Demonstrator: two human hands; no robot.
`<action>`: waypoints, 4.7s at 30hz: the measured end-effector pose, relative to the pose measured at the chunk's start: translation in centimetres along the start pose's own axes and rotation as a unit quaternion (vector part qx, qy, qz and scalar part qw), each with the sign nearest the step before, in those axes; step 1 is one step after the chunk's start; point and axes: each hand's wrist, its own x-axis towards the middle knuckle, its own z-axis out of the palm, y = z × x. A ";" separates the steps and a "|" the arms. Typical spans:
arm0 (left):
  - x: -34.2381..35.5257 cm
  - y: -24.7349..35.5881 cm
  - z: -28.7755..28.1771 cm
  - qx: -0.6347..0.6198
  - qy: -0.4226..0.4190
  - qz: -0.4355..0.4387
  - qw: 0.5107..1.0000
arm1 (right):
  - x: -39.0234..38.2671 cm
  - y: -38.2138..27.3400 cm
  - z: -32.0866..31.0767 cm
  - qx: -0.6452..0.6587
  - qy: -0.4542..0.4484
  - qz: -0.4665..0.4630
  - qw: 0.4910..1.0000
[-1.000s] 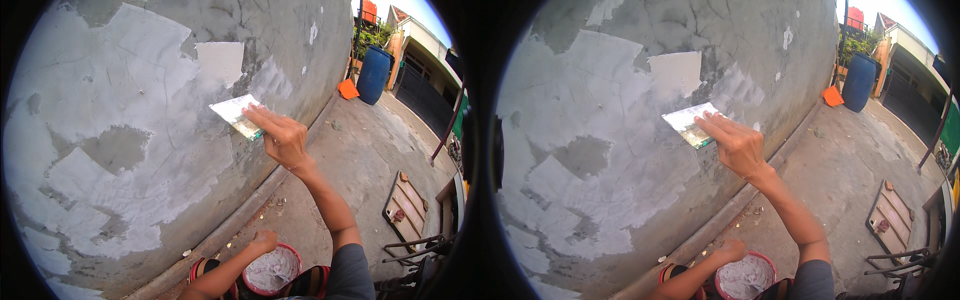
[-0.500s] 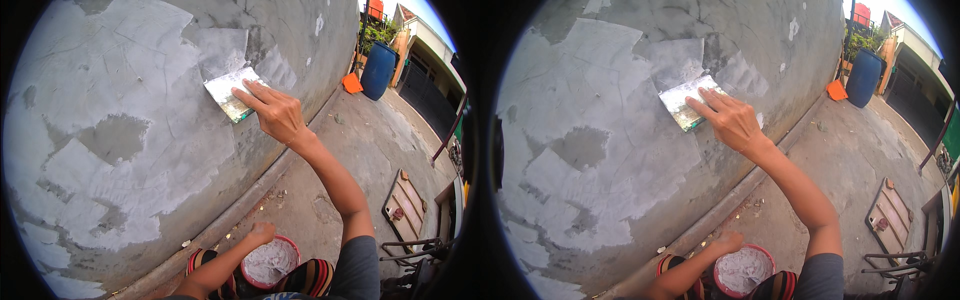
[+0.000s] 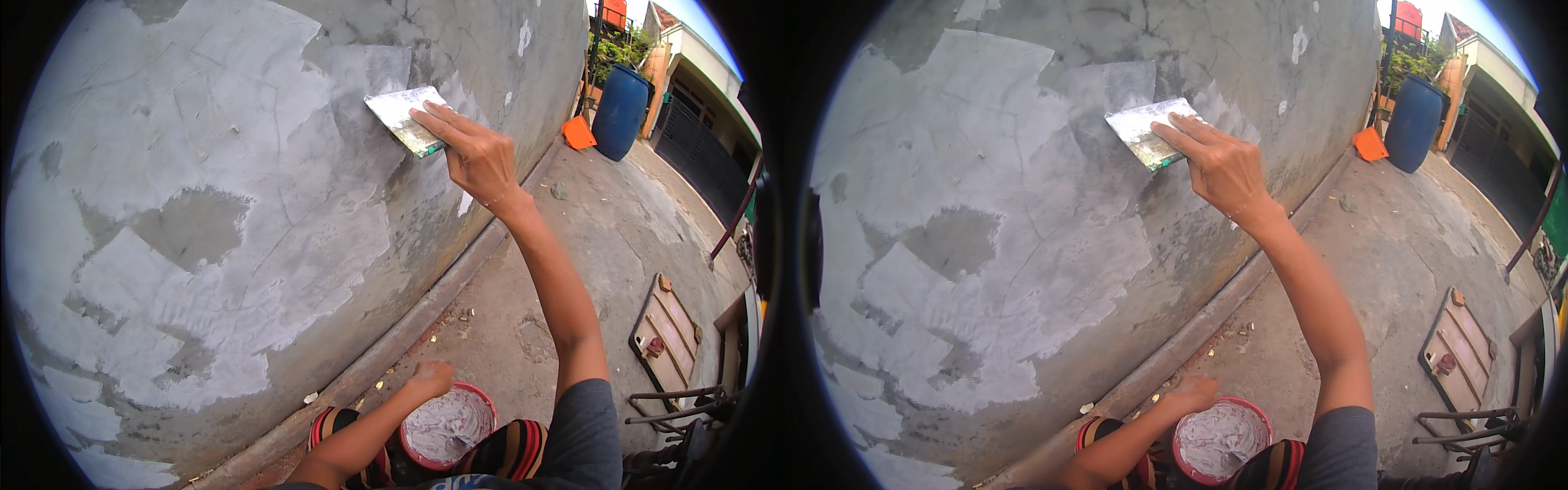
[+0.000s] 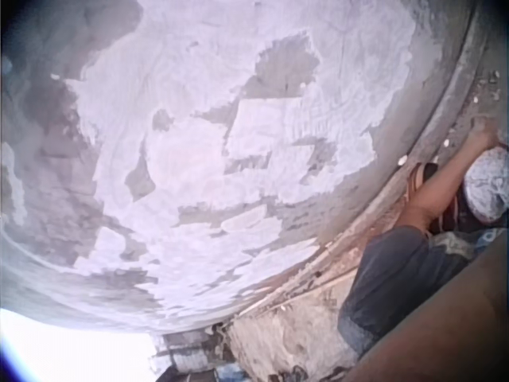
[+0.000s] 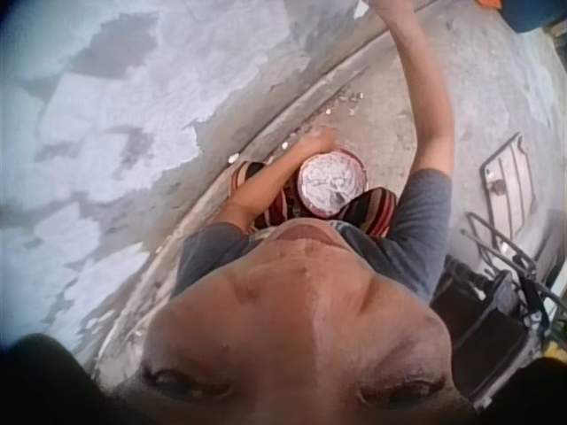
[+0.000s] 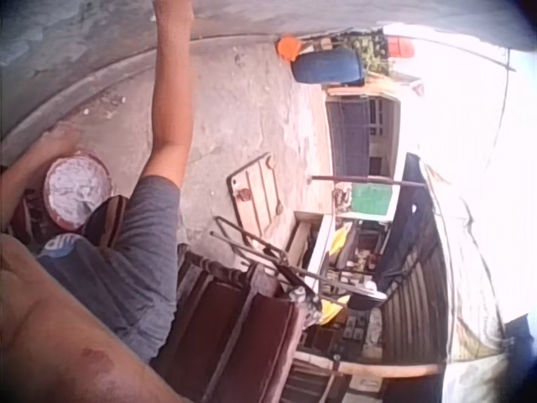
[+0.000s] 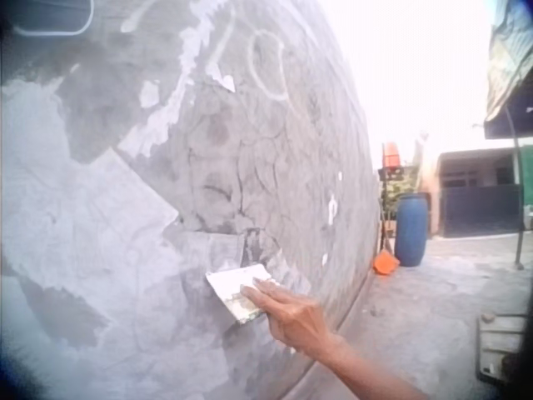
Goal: The person scoops white plaster from a red bucket using a small trowel and applies it to a concrete wall with a larger trowel. They repeatedly smooth the plaster over patches on the wall surface.
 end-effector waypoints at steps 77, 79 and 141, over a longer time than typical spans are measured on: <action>0.3 0.3 0.6 -0.013 0.037 0.031 0.999 | 11.2 -5.9 -1.6 -0.035 0.083 0.057 0.994; 0.6 0.4 0.8 -0.020 0.025 0.039 0.999 | 10.1 -8.4 -0.5 -0.016 0.101 0.029 0.994; 0.2 2.0 -0.3 0.014 0.020 0.021 0.999 | 10.9 -3.9 -2.4 0.031 0.100 0.172 0.979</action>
